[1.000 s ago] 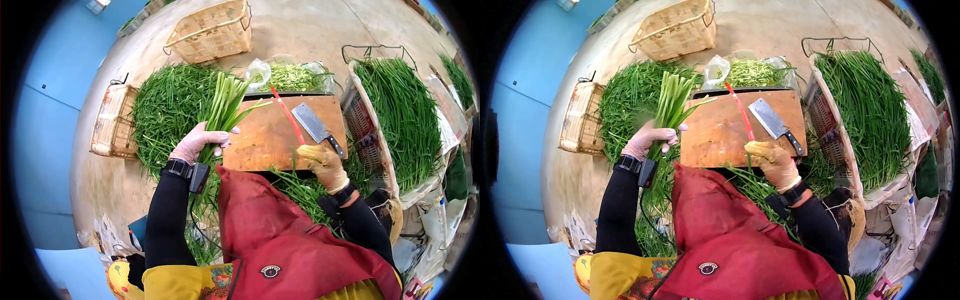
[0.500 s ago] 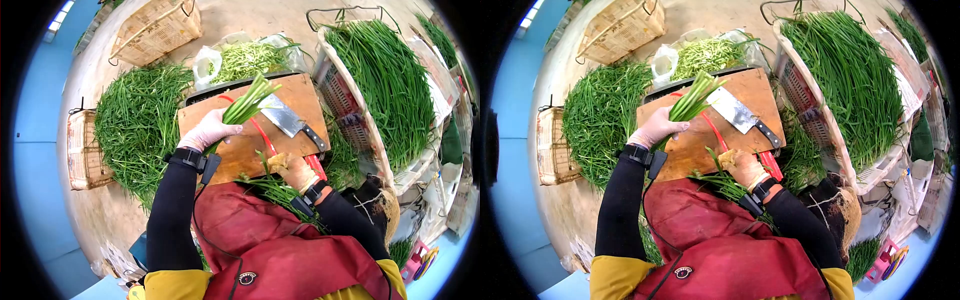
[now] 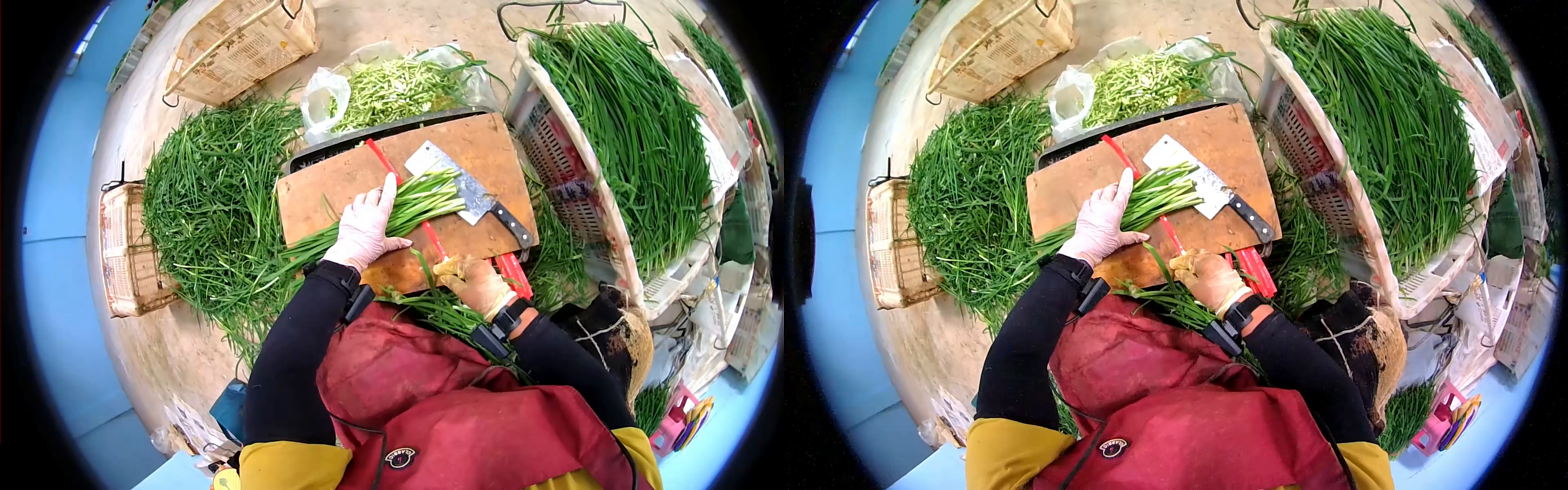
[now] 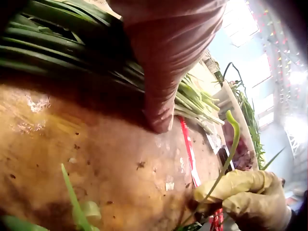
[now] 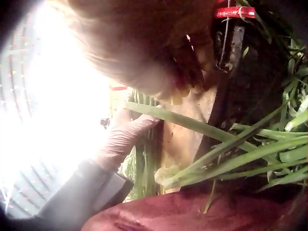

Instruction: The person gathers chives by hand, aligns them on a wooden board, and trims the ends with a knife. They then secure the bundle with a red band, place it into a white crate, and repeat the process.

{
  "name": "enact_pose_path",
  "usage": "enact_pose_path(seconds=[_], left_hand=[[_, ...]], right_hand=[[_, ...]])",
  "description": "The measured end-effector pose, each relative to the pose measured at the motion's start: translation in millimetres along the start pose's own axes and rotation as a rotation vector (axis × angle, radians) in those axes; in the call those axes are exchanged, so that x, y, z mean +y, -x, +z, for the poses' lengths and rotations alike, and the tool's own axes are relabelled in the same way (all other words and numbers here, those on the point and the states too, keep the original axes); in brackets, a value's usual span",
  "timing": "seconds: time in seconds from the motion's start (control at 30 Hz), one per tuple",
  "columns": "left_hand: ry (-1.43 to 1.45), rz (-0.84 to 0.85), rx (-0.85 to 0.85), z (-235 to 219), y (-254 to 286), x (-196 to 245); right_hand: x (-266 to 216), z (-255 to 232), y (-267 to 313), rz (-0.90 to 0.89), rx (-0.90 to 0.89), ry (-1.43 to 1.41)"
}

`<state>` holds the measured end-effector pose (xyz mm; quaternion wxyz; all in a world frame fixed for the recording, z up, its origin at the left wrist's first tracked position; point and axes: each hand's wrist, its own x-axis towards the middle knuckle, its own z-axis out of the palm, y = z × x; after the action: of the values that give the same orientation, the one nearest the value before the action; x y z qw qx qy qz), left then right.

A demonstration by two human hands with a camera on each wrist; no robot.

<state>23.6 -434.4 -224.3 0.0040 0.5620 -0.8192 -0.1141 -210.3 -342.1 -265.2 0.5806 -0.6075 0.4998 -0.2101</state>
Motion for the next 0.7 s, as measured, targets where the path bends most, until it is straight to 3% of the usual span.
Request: enact_pose_path(seconds=[0.13, 0.33, 0.4, 0.47, 0.53, 0.6, 0.63, 0.67, 0.7], left_hand=[[0.075, -0.054, -0.131, 8.1, -4.9, -5.6], [0.073, 0.034, -0.079, 8.6, -9.5, -2.7], [0.038, 0.101, 0.015, 3.4, -5.6, 2.0], [0.064, 0.092, -0.016, 0.5, -3.0, 1.6], [0.106, 0.078, -0.029, -0.7, -1.3, -1.8], [0.112, 0.078, -0.046, -4.1, -1.7, -4.6], [0.118, 0.087, -0.047, -4.0, -2.1, -6.0], [0.124, 0.097, -0.048, -3.7, -2.4, -7.1], [0.129, 0.096, -0.047, -3.8, -2.2, -7.9]], right_hand=[[4.0, 5.1, -2.2, -0.017, 0.016, 0.006], [-0.1, 2.0, -3.8, -0.056, 0.011, 0.040], [-6.4, -6.3, -5.6, -0.187, -0.014, 0.168], [-16.9, -23.0, -10.1, -0.226, 0.046, 0.222], [-38.3, -47.4, -21.4, -0.150, 0.130, -0.012], [-35.6, -69.8, -39.6, -0.255, 0.327, 0.048], [-39.5, -78.9, -43.6, -0.191, 0.365, -0.132], [-39.0, -85.5, -53.9, -0.189, 0.363, -0.129], [-38.6, -93.7, -65.2, -0.276, 0.417, -0.097]])
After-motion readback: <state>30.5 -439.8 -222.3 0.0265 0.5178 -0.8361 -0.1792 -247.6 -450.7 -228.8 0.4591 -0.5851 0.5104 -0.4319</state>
